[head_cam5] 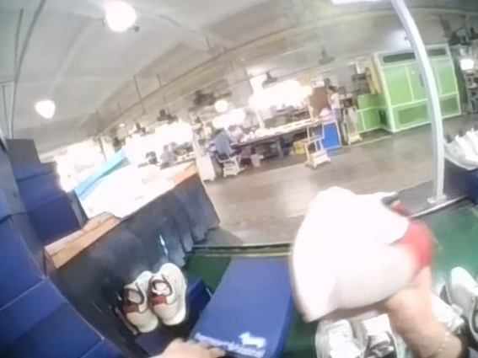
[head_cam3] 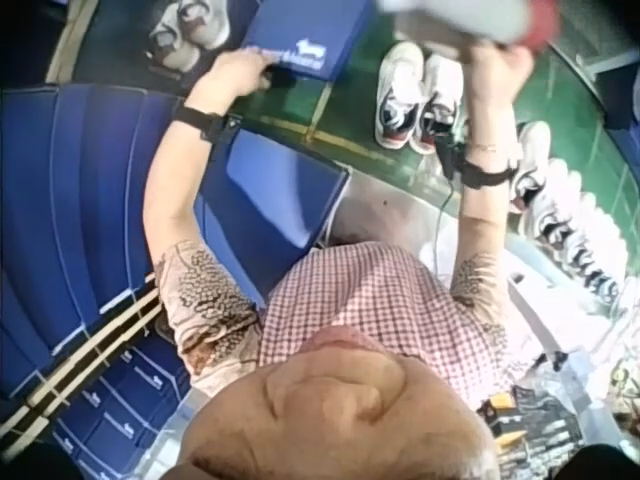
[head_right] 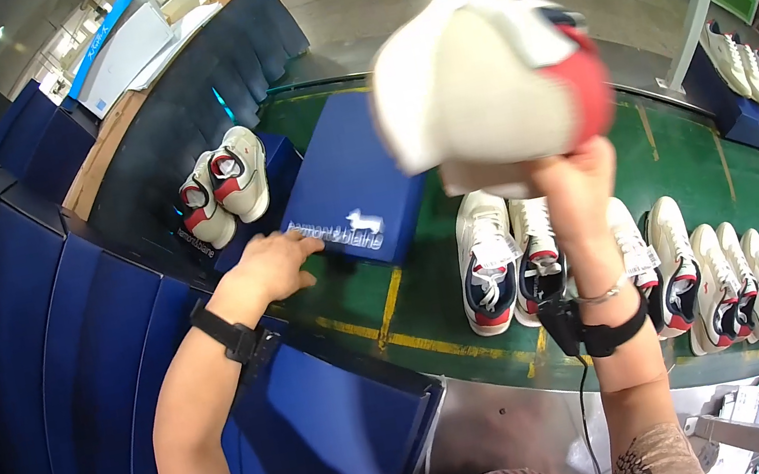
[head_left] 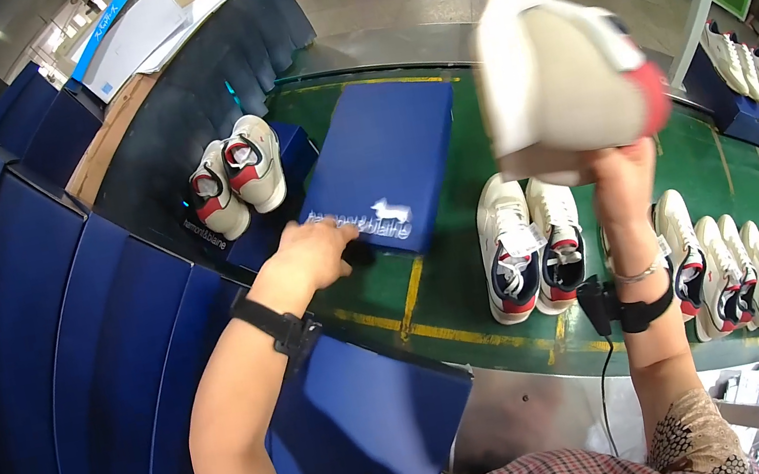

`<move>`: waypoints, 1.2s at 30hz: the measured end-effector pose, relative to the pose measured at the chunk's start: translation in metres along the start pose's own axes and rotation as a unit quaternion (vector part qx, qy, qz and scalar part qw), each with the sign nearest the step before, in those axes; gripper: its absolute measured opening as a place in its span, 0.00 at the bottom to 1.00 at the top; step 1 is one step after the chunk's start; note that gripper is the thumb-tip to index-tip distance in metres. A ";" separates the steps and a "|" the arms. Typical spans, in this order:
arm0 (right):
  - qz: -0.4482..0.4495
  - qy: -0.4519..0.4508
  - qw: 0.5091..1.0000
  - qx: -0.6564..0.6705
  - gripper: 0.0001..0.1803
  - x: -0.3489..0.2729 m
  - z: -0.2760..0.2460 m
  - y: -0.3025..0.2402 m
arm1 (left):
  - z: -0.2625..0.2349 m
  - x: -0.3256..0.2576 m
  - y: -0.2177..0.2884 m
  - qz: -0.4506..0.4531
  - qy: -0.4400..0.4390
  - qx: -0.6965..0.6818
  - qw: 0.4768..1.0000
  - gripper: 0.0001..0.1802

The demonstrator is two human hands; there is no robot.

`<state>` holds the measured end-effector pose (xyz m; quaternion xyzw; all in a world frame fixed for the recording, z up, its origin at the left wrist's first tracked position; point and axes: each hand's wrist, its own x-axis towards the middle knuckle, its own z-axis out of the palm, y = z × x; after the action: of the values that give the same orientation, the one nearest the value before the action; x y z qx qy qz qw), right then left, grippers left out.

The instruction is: Picking up shoes from an assembly line, placing them into the correct branded boxes, and organizing the boxes.

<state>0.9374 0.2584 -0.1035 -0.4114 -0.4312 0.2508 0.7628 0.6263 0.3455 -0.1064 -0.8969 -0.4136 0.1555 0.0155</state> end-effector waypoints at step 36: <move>0.202 -0.270 0.796 -0.502 0.19 -0.062 -0.092 0.109 | 0.064 -0.393 0.178 -0.158 0.434 -0.215 0.860 0.24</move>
<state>0.9828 0.2329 -0.2505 -0.7301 -0.5920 0.2484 0.2340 0.4990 -0.0716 -0.0905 -0.7771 -0.5247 -0.3467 0.0245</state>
